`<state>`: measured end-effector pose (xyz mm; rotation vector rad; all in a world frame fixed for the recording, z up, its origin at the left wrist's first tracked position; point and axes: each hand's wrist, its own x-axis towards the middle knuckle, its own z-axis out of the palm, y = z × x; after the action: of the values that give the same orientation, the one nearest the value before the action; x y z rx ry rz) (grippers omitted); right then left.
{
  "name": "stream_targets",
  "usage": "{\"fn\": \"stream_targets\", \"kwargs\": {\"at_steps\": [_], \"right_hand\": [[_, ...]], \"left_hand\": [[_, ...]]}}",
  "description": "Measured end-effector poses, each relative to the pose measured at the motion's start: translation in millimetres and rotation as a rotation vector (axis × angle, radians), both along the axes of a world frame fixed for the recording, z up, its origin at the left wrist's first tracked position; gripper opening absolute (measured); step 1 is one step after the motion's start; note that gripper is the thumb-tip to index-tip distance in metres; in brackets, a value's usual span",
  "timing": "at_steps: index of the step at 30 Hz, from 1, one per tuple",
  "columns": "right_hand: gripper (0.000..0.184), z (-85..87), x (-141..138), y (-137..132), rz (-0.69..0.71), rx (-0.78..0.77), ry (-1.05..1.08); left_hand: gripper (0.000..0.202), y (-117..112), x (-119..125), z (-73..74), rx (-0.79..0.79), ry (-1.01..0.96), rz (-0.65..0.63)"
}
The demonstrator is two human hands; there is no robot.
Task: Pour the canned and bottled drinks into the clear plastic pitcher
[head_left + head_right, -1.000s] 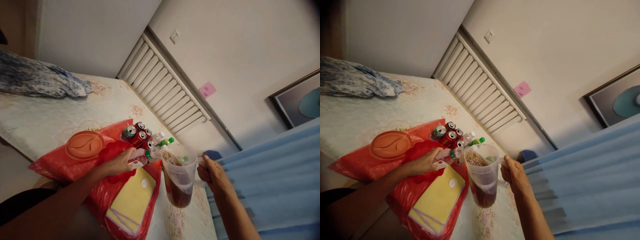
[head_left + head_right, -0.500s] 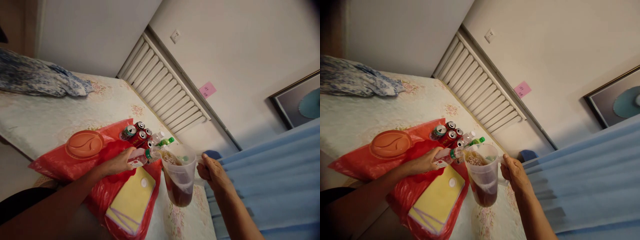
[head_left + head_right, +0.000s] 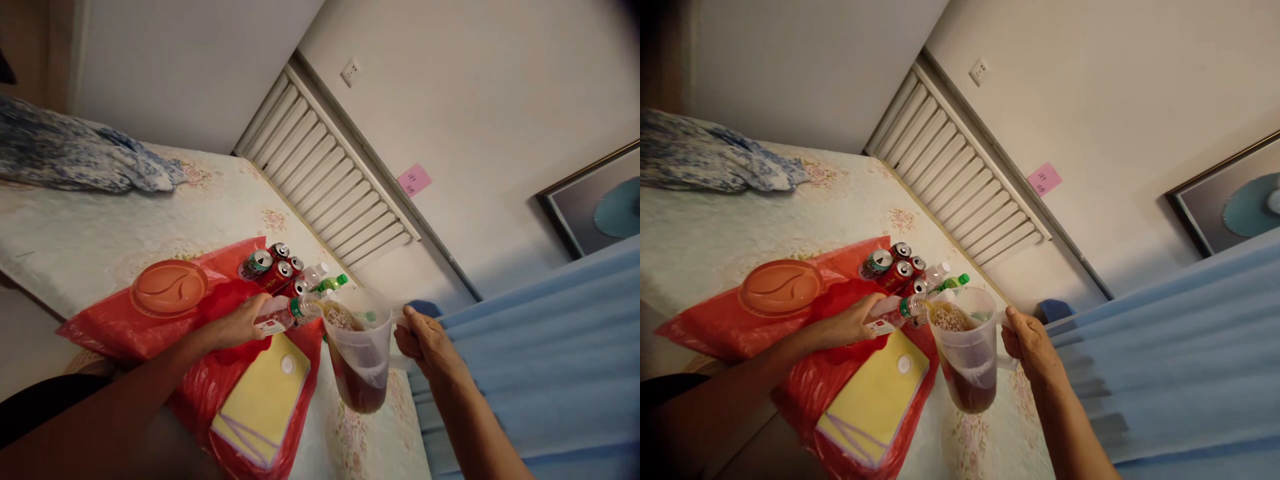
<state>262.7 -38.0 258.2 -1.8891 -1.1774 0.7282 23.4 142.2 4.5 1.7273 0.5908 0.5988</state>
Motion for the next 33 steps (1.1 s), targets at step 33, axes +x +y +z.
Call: {"fn": "stream_targets", "kwargs": {"at_steps": [33], "right_hand": [[0.067, 10.5, -6.1, 0.8, -0.009, -0.052, -0.069]], "left_hand": [[0.05, -2.0, -3.0, 12.3, 0.042, -0.009, 0.037]]}}
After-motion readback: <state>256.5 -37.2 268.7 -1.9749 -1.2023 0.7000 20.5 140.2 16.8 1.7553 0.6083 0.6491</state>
